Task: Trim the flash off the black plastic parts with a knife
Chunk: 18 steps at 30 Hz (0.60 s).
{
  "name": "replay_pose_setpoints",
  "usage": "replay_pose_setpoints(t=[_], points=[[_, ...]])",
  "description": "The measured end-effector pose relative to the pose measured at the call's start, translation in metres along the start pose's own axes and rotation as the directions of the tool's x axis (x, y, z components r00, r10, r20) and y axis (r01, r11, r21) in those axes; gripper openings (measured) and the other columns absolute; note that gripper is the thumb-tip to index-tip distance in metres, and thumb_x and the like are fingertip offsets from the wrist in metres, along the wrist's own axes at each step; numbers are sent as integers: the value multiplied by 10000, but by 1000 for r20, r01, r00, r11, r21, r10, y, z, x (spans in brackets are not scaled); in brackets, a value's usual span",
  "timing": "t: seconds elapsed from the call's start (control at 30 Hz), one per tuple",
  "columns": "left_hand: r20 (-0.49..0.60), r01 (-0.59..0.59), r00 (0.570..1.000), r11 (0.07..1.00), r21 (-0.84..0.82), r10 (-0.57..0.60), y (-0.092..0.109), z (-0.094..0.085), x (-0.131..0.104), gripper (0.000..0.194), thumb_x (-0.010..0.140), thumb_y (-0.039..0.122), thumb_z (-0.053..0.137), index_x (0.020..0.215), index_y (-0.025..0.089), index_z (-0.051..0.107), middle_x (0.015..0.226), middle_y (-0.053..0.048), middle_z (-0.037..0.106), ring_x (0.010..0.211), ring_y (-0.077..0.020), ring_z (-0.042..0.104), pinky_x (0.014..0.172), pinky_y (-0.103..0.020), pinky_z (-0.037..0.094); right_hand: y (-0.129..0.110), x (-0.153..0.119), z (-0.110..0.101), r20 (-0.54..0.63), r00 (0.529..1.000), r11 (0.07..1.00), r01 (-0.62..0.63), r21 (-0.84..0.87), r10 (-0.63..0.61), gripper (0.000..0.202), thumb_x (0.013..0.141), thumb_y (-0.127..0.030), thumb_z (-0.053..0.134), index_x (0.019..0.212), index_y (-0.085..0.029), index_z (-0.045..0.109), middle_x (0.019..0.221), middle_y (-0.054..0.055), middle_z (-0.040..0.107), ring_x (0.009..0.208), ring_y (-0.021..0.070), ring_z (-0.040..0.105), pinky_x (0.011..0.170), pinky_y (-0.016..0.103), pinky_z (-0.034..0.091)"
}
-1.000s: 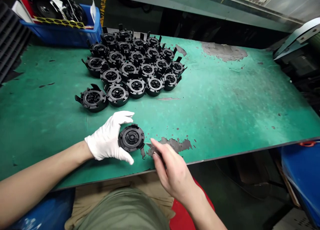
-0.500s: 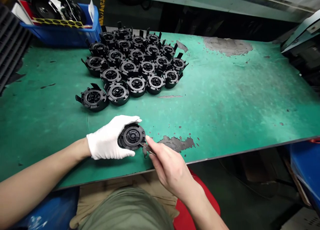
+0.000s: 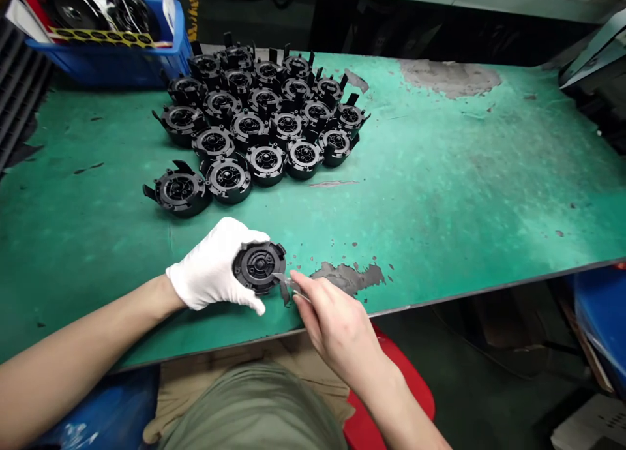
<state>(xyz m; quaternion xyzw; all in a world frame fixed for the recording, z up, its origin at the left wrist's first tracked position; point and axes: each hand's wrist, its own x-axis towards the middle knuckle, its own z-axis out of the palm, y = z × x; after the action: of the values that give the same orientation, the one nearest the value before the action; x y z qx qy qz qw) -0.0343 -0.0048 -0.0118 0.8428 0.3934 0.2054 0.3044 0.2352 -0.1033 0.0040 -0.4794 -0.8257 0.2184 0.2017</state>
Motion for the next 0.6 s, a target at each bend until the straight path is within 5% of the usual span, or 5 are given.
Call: replay_pose_setpoints(t=[0.17,0.6], points=[[34,18,999,1000,8,-18,5,-8,3,921,582,971,785,1148,243,768,921,-75,759,822,-308,677,807,-429,503,0,-1,-10,-2,1000,1000,-6,-31,6,525,1085,-132,556,1594,-218,459,1116,98,725,960,239,723,797,383,593],[-81,-16,996,997,71,22,-4,2,-9,1214,521,951,842,1451,198,640,1186,-167,712,1102,-390,686,995,-549,578,-6,2,-8,53,998,988,36,-150,-28,446,1122,-177,490,1567,-208,496,954,58,695,802,193,693,660,314,554]])
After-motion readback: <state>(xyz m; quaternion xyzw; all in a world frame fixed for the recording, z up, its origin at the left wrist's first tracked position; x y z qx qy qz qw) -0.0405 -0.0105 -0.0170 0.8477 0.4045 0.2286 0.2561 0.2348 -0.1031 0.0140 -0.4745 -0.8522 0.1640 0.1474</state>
